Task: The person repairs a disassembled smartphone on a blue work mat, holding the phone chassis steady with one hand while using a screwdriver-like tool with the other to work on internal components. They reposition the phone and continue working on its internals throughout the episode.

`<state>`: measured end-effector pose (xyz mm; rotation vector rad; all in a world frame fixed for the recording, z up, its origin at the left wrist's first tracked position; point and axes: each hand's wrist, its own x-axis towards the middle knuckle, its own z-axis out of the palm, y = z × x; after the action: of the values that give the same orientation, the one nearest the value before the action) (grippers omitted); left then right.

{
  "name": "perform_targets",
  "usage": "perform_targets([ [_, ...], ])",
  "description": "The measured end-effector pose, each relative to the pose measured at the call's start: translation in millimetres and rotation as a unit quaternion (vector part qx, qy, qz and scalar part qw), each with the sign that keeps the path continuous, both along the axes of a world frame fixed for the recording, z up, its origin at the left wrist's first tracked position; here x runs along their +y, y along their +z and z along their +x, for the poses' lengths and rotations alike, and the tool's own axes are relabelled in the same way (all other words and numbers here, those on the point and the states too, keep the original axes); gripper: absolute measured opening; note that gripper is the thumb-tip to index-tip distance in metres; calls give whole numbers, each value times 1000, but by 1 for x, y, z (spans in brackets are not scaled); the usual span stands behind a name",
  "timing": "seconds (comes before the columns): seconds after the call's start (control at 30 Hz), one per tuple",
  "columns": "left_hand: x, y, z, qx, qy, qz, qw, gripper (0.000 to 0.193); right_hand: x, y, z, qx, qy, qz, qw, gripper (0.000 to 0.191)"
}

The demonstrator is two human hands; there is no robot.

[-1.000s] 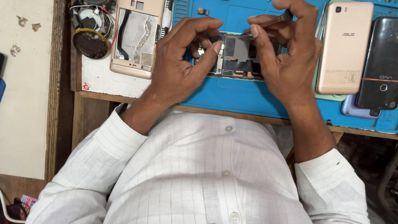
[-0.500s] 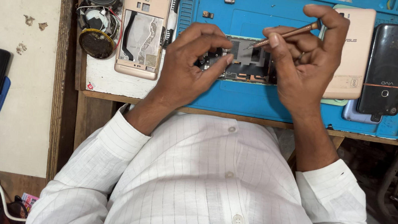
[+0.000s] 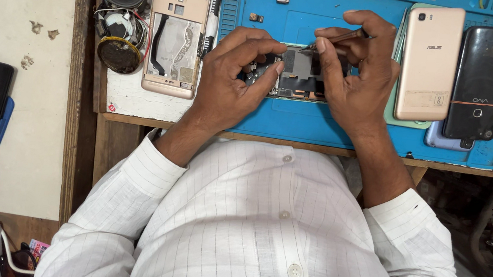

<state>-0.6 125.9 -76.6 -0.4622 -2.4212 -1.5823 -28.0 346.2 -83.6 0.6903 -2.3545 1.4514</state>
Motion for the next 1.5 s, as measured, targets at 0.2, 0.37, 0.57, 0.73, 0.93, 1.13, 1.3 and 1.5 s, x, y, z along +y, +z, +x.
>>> perform_targets([
  [0.2, 0, 2, 1, 18, -4, -17, 1000, 23, 5, 3, 4, -74, 44, -128, 988, 39],
  [0.37, 1, 3, 1, 45, -8, -47, 998, 28, 10, 3, 4, -190, 56, -257, 946, 43],
  [0.57, 3, 0, 1, 46, -18, -48, 998, 22, 12, -6, 7, -206, 73, -280, 935, 45],
  [0.73, 3, 0, 1, 64, -21, -49, 997, 14, 12, -10, 8, -189, 78, -269, 941, 43],
  [0.93, 3, -1, 0, 63, -23, -46, 997, 11, 12, -8, 11, -135, 81, -214, 964, 41],
  [1.13, 3, -1, 1, 68, -22, -42, 997, 9, 8, 1, 19, -79, 69, -156, 982, 42],
  [1.3, 0, 1, 2, 60, -28, -43, 997, 8, -1, 9, 21, 9, 64, -87, 994, 45],
  [1.5, 0, 2, 3, 54, -27, -43, 997, 7, -6, 14, 21, 53, 65, -21, 996, 55],
])
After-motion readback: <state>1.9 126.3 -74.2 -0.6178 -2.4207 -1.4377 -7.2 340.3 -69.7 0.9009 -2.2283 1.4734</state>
